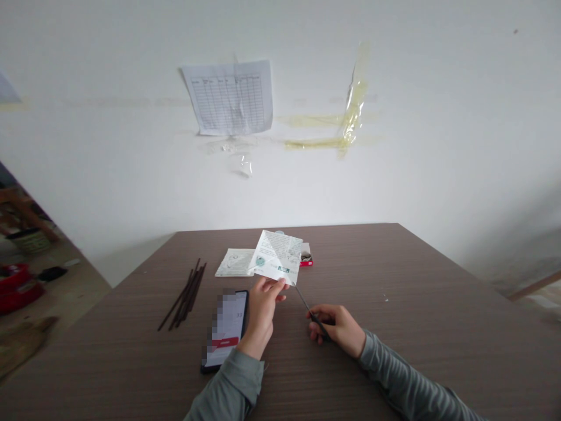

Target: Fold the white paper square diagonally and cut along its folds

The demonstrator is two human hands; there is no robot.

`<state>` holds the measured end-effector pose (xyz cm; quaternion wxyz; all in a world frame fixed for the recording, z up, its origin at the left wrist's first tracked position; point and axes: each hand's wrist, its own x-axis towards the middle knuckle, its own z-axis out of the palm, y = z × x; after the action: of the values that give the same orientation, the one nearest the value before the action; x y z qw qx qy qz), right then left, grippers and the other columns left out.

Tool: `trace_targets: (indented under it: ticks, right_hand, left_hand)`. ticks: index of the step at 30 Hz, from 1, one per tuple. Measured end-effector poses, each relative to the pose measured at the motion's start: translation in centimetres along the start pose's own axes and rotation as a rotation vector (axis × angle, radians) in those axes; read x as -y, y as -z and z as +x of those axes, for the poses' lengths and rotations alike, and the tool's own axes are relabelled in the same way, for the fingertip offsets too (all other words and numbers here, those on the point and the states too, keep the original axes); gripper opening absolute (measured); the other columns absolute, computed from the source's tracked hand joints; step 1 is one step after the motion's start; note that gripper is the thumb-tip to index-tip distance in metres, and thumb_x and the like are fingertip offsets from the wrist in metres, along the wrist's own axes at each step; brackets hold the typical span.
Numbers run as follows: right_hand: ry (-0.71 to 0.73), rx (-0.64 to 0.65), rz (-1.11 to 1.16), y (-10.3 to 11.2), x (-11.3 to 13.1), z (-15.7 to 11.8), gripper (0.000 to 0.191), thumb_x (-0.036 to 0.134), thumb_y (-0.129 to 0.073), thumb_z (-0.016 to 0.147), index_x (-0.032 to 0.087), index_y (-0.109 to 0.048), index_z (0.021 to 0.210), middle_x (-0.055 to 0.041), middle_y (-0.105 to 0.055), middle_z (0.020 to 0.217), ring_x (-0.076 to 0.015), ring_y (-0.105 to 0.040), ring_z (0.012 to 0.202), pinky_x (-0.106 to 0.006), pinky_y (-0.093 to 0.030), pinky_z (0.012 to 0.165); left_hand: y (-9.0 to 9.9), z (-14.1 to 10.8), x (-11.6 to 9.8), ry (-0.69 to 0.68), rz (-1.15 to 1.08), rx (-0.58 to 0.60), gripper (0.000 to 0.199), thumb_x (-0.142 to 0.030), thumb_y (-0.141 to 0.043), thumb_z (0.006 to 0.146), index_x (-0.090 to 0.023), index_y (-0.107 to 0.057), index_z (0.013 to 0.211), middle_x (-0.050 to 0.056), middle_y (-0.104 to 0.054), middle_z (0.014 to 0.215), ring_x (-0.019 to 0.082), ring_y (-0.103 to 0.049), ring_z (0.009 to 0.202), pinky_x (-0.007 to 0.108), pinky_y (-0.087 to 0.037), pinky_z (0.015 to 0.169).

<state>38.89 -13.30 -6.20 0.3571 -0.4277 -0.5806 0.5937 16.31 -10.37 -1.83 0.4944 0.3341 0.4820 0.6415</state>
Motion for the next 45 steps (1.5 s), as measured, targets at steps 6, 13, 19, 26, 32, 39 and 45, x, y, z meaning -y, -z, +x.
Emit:
trace_targets:
  ticks: [6,13,19,26,32,39,45]
  right_hand:
    - [0.006,0.008,-0.005,0.1,0.0,0.0,0.065,0.075,-0.110,0.076,0.022,-0.088,0.105,-0.0057,-0.088,0.077,-0.0215,-0.073,0.062,-0.038,-0.062,0.070]
    - [-0.006,0.004,-0.004,0.0,0.1,0.0,0.066,0.074,-0.110,0.074,0.020,-0.087,0.106,-0.0057,-0.088,0.076,-0.0212,-0.073,0.062,-0.037,-0.062,0.069]
    - [0.020,-0.004,-0.028,0.0,0.3,-0.2,0.064,0.074,-0.108,0.078,0.021,-0.088,0.106,-0.0061,-0.088,0.077,-0.0219,-0.074,0.062,-0.039,-0.064,0.070]
    - [0.000,-0.008,-0.008,-0.3,1.1,-0.4,0.067,0.076,-0.111,0.072,0.022,-0.086,0.104,-0.0056,-0.087,0.076,-0.0226,-0.072,0.063,-0.040,-0.065,0.071]
    - [-0.002,-0.006,-0.015,-0.3,1.0,-0.4,0.066,0.077,-0.111,0.072,0.024,-0.086,0.102,-0.0062,-0.086,0.076,-0.0236,-0.070,0.063,-0.042,-0.061,0.069]
    - [-0.007,0.007,-0.022,-0.1,0.6,-0.2,0.068,0.077,-0.110,0.075,0.021,-0.085,0.105,-0.0055,-0.086,0.077,-0.0213,-0.072,0.063,-0.039,-0.062,0.071]
    - [-0.009,0.016,-0.009,-0.1,0.8,-0.2,0.072,0.080,-0.113,0.071,0.023,-0.085,0.104,-0.0043,-0.086,0.076,-0.0212,-0.071,0.063,-0.039,-0.063,0.072]
  left_hand:
    - [0.0,0.0,0.0,-0.001,0.008,-0.002,0.046,-0.040,-0.116,0.060,-0.024,-0.076,0.079,0.006,-0.092,0.087,0.024,-0.089,0.081,0.025,-0.060,0.062]
    - [-0.1,0.0,0.1,-0.002,-0.004,-0.003,0.045,-0.037,-0.118,0.064,-0.024,-0.078,0.081,0.005,-0.092,0.088,0.024,-0.091,0.081,0.026,-0.064,0.064]
    - [-0.1,0.1,0.3,0.005,-0.052,0.015,0.046,-0.033,-0.120,0.063,-0.023,-0.079,0.079,0.003,-0.090,0.082,0.021,-0.089,0.078,0.028,-0.072,0.074]
    - [0.1,0.1,0.2,0.009,-0.049,0.018,0.047,-0.031,-0.122,0.065,-0.022,-0.079,0.080,0.003,-0.090,0.084,0.022,-0.090,0.080,0.032,-0.077,0.079]
    - [0.1,0.2,0.4,0.003,-0.065,0.023,0.049,-0.034,-0.123,0.063,-0.023,-0.078,0.079,0.001,-0.089,0.081,0.021,-0.089,0.078,0.031,-0.076,0.078]
    - [0.1,0.2,0.5,-0.004,-0.049,0.016,0.049,-0.036,-0.123,0.063,-0.023,-0.079,0.079,0.002,-0.090,0.082,0.023,-0.090,0.081,0.034,-0.077,0.081]
    - [0.0,0.1,0.4,0.002,-0.049,0.006,0.044,-0.033,-0.120,0.065,-0.023,-0.080,0.080,0.003,-0.091,0.084,0.023,-0.090,0.082,0.034,-0.077,0.082]
